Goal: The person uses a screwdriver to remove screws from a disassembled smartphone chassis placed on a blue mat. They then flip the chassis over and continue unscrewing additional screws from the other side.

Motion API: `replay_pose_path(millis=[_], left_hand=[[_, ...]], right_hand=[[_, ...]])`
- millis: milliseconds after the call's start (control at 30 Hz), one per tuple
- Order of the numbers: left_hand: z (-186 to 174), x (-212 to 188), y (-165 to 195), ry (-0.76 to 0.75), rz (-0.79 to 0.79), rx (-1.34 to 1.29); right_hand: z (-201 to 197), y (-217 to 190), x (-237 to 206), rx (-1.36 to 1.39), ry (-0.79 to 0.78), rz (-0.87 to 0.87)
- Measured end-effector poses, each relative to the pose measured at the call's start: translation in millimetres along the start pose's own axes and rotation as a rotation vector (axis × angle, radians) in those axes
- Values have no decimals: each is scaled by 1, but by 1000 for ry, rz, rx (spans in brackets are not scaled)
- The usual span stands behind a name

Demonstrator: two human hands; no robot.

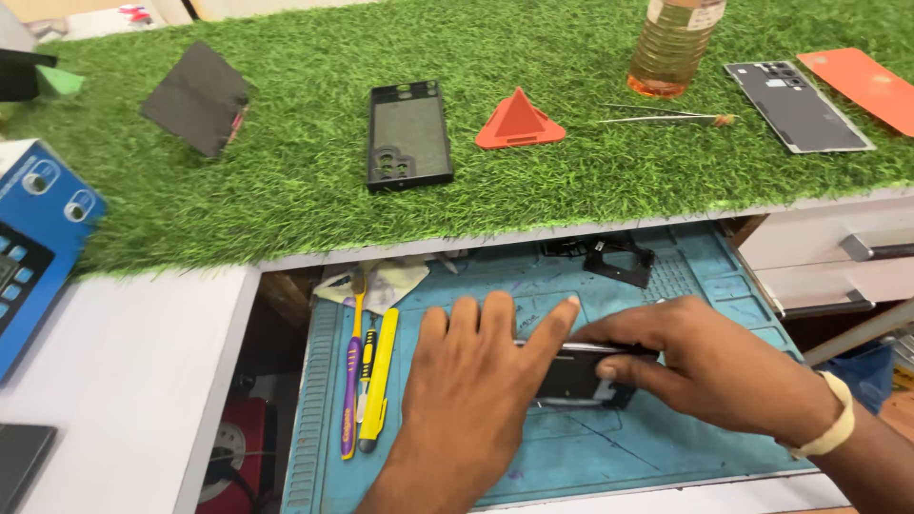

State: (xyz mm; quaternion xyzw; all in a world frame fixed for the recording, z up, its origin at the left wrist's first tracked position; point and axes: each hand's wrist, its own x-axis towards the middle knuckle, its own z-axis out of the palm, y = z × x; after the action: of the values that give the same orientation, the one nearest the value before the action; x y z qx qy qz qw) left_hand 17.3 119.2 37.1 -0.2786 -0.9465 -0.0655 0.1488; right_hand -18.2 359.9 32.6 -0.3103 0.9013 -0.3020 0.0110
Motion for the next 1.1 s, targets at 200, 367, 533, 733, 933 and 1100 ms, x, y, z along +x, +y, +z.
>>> replay_pose_path(millis=[200,367,533,733,933,1100], left_hand=[[-8,-10,-19,638,-227,-243],[32,-10,1,621,-823,-1861],[59,4,16,719,-820,-1975],[50,-1,14,812,-515,-1925],[48,-7,9,803,-412,-1963],[48,-11,7,769,-410,-1934]], right_hand=[[9,-18,16,-43,184,348],[28,-23,13,-74,517,-17],[26,-19,6,59,333,-39],[5,3,-9,306,-45,-199],[6,10,-12,305,-93,-125],[7,10,-12,211,41,-162]])
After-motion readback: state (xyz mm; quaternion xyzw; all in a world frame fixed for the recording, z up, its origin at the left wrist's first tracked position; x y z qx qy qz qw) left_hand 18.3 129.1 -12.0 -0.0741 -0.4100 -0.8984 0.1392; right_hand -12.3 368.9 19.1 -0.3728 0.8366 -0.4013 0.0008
